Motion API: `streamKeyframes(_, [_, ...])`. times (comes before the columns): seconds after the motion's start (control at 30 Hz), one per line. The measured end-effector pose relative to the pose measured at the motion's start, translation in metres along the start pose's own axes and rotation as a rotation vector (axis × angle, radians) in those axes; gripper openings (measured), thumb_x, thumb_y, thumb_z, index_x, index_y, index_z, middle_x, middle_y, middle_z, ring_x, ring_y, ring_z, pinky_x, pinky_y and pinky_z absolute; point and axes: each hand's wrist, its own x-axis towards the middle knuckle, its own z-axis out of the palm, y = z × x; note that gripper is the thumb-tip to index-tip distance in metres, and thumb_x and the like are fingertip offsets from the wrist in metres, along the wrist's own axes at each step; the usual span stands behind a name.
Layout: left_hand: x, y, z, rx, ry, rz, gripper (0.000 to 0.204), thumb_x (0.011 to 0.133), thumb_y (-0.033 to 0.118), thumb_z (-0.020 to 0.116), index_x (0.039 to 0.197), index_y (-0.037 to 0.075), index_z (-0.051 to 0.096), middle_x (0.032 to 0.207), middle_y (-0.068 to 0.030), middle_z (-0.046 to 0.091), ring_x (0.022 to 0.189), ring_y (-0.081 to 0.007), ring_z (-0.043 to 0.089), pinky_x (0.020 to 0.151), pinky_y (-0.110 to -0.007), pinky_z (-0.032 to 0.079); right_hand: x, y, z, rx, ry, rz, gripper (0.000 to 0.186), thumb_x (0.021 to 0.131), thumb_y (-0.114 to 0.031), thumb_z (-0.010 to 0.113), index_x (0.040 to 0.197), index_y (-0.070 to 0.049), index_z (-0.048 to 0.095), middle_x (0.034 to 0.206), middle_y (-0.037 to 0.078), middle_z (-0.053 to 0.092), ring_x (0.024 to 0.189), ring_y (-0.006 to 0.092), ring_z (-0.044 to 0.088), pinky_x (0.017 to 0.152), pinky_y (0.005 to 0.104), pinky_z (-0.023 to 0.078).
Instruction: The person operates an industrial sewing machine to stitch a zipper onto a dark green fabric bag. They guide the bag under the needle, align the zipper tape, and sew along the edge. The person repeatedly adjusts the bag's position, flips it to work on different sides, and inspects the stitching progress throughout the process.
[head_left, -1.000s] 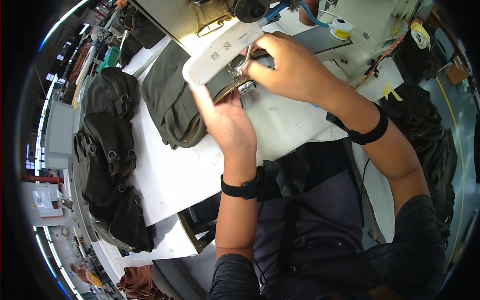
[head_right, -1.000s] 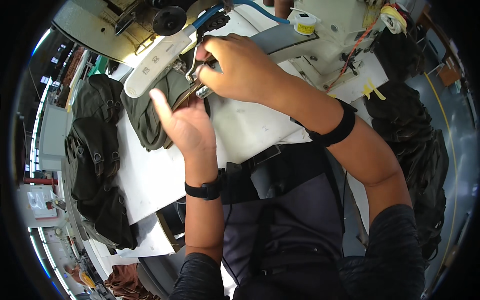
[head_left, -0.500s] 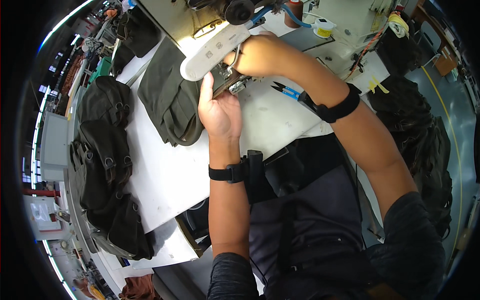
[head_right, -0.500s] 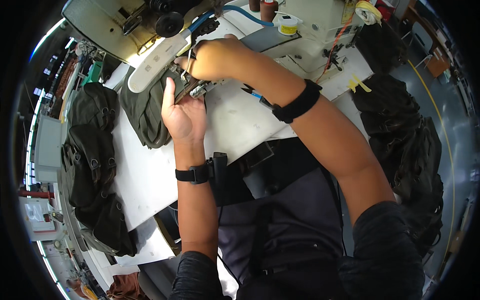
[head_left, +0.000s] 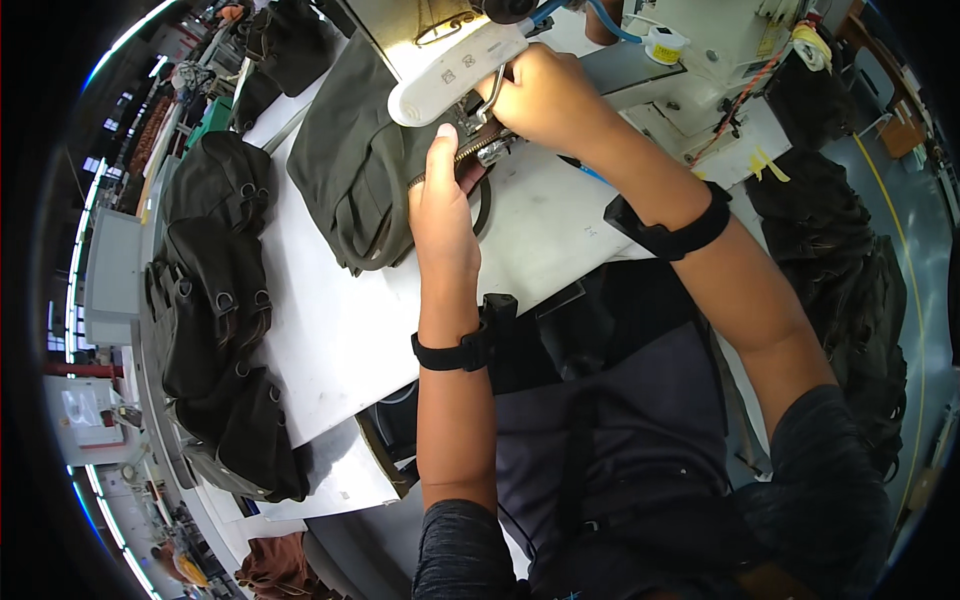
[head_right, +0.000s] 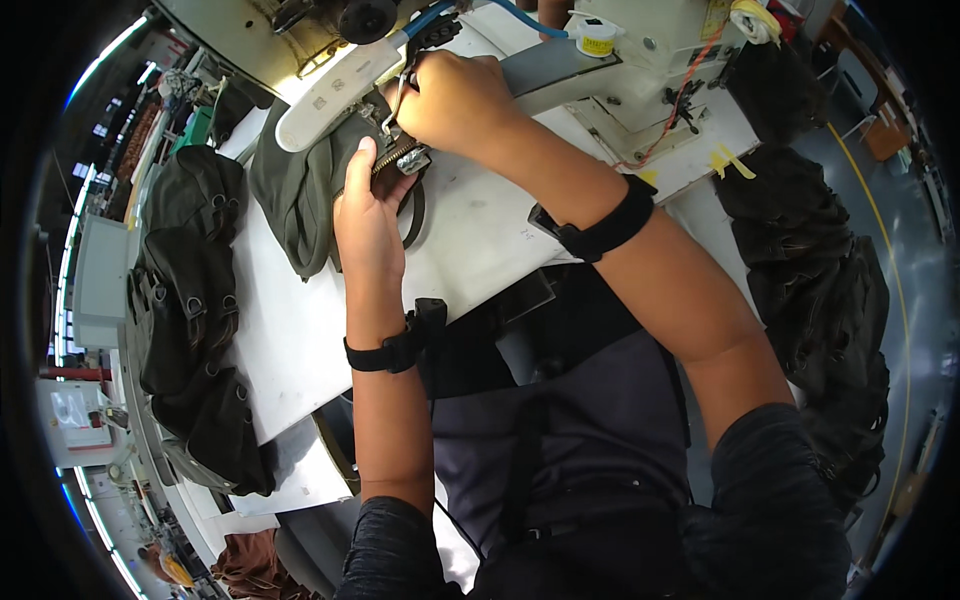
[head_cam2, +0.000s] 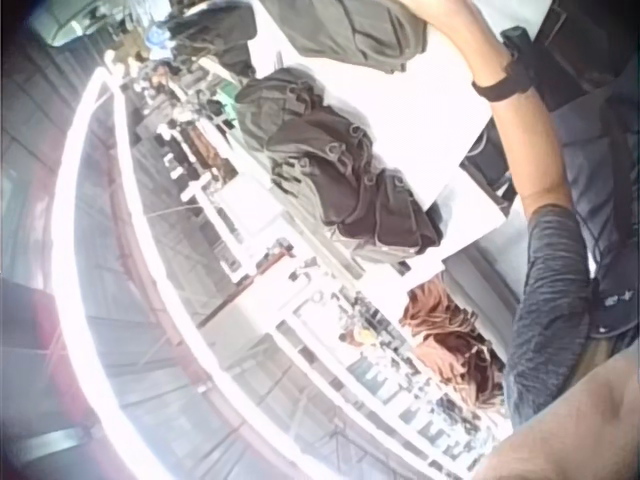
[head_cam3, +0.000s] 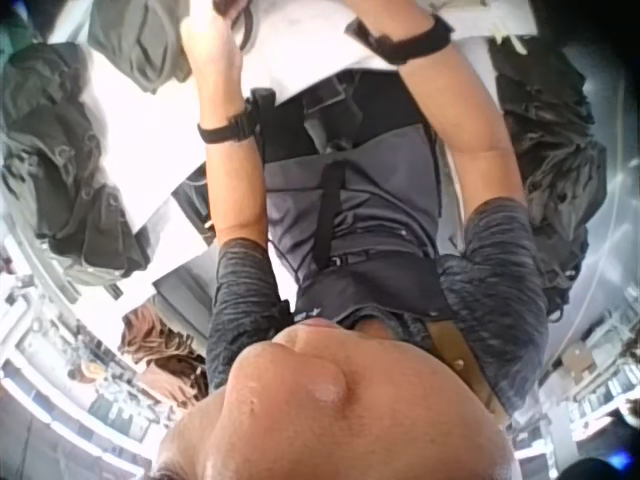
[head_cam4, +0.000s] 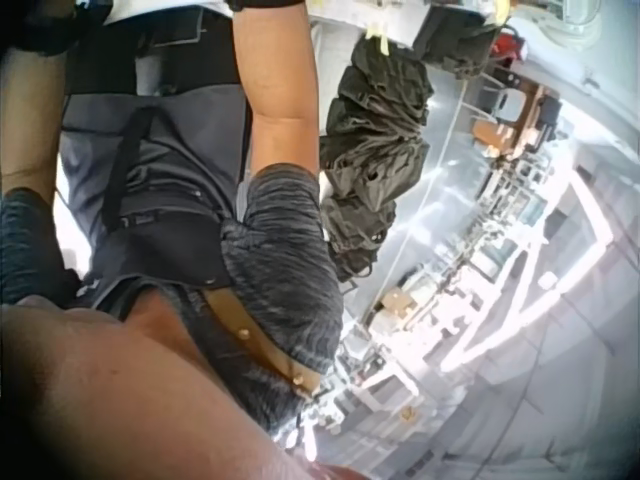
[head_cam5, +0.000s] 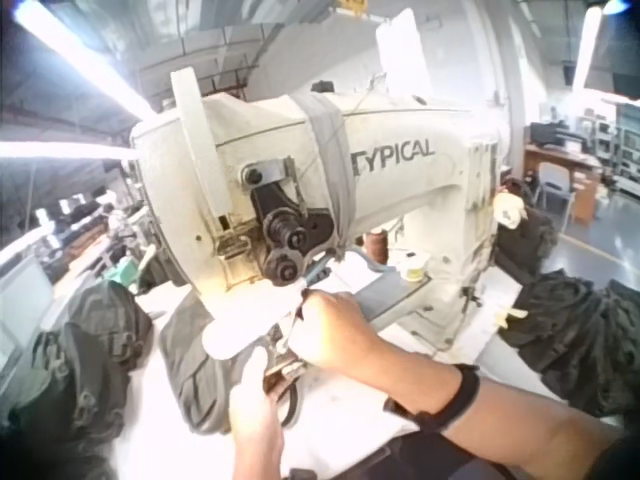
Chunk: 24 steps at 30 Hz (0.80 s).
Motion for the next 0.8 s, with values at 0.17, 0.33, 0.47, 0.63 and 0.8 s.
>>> streamKeyframes(0.17, [-0.005, 0.002, -0.002, 0.031, -0.009, 0.076, 0.038, 0.108, 0.032, 0.065, 0.127, -0.001, 0.071, 0.124, -0.0082, 0.073, 0.116, -0.0198, 0.066, 0.106, -0.042, 0.049, -0.001, 0.000, 0.005, -0.104, 0.043, -0.075, 0.026, 0.087, -0.028, 0.073, 0.083, -0.002, 0.073, 0.086, 0.018, 0.075, 0.088, 0.0387, 0.072, 0.089, 0.0537, 0.050])
streamKeyframes(0.33, [-0.012, 0.008, -0.001, 0.032, -0.004, 0.070, 0.035, 0.108, 0.027, 0.065, 0.126, -0.002, 0.070, 0.124, -0.0096, 0.073, 0.117, -0.0195, 0.066, 0.105, -0.041, 0.050, -0.010, 0.008, 0.011, -0.184, 0.151, -0.192, 0.023, 0.084, -0.024, 0.075, 0.091, -0.003, 0.074, 0.095, 0.018, 0.073, 0.096, 0.0392, 0.068, 0.097, 0.0528, 0.043])
streamKeyframes(0.47, [-0.016, 0.008, -0.009, 0.067, -0.046, 0.018, 0.033, 0.108, 0.026, 0.066, 0.123, -0.003, 0.072, 0.123, -0.0108, 0.074, 0.115, -0.0194, 0.067, 0.103, -0.040, 0.053, -0.019, 0.012, 0.017, -0.208, 0.292, -0.279, 0.026, 0.085, -0.023, 0.074, 0.101, -0.002, 0.075, 0.097, 0.019, 0.073, 0.099, 0.0391, 0.066, 0.100, 0.0517, 0.042])
streamKeyframes(0.63, [-0.018, 0.010, -0.006, 0.122, -0.032, 0.009, 0.029, 0.108, 0.026, 0.066, 0.112, -0.001, 0.074, 0.110, -0.0080, 0.074, 0.106, -0.0168, 0.068, 0.100, -0.039, 0.056, -0.020, 0.013, 0.013, -0.162, 0.283, -0.251, 0.034, 0.085, -0.022, 0.071, 0.113, -0.003, 0.074, 0.099, 0.020, 0.073, 0.102, 0.0388, 0.065, 0.101, 0.0510, 0.041])
streamKeyframes(0.8, [-0.017, 0.008, -0.008, 0.109, 0.011, -0.014, 0.024, 0.107, 0.023, 0.067, 0.097, 0.002, 0.072, 0.091, -0.0017, 0.065, 0.091, -0.0130, 0.063, 0.098, -0.038, 0.058, -0.021, 0.008, 0.010, -0.173, 0.262, -0.203, 0.031, 0.085, -0.021, 0.073, 0.110, -0.003, 0.072, 0.097, 0.018, 0.072, 0.100, 0.0367, 0.065, 0.098, 0.0493, 0.042])
